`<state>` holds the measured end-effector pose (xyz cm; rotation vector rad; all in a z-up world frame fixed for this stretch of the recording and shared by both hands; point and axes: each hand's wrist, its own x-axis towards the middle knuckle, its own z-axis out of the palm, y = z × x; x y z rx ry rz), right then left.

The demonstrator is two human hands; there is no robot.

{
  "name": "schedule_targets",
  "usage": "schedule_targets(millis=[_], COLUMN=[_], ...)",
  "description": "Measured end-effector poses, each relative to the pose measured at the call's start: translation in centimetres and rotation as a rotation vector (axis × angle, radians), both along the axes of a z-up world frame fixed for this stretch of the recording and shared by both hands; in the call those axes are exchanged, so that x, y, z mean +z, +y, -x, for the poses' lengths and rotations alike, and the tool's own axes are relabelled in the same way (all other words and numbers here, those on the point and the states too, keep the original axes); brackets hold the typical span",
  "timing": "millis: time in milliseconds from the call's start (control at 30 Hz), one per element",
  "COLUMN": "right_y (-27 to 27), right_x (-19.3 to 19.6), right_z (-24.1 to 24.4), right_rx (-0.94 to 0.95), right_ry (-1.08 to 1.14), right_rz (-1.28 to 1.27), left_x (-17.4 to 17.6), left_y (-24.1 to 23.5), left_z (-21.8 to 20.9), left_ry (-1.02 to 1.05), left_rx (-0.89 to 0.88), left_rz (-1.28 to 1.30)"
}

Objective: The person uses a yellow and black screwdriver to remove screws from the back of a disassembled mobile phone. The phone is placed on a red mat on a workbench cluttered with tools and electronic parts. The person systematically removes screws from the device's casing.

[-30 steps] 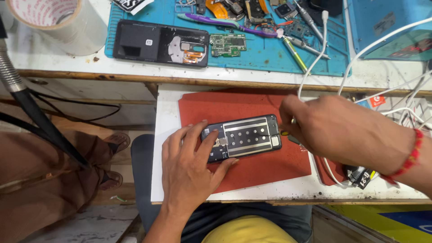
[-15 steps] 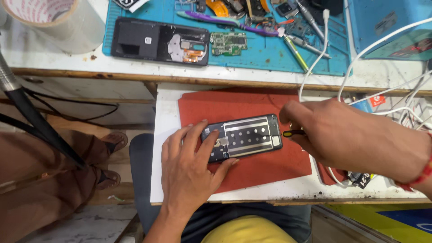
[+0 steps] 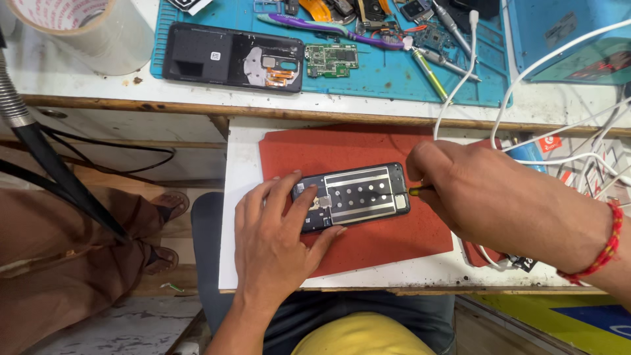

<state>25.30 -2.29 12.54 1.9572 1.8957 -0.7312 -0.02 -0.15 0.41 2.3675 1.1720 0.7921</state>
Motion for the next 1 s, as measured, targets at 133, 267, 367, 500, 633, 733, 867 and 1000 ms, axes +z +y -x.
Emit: schedule_targets(millis=[133, 267, 367, 500, 633, 733, 867, 1000], right_y=[0.4, -0.2, 0.5, 3.3, 9.9, 15.0, 18.7, 19.6], right_x=[-0.3, 0.1, 0.6, 0.1, -2.4, -4.4, -5.3, -5.7], right_z=[0.4, -0.7, -1.1, -0.2, 1.8, 4.3, 6.3, 7.4], right_rx=[0.004, 0.116, -0.110, -0.185, 0.070, 0.301, 0.212, 0.135], right_ry=[-0.015, 0.232, 0.226, 0.609, 0.413, 0.349, 0.285, 0.148], right_rz=[-0.151, -0.315, -0.419, -0.766, -0.758, -0.923, -0.856, -0.775], left_x=[0.0, -0.1, -0.2, -0.2, 0.0, 0.0, 0.0, -0.2], left_y=[0.1, 0.0, 0.1, 0.2, 0.2, 0.2, 0.3, 0.3], left_z=[-0.1, 0.1, 0.2, 0.4, 0.4, 0.5, 0.7, 0.8], left_ry=[0.003, 0.004, -0.012, -0.024, -0.031, -0.035, -0.059, -0.090], left_rx=[-0.011, 0.000, -0.018, -0.018, -0.017, -0.010, -0.025, -0.041], left_rz=[0.005, -0.016, 0.024, 0.022, 0.029, 0.031, 0.044, 0.048])
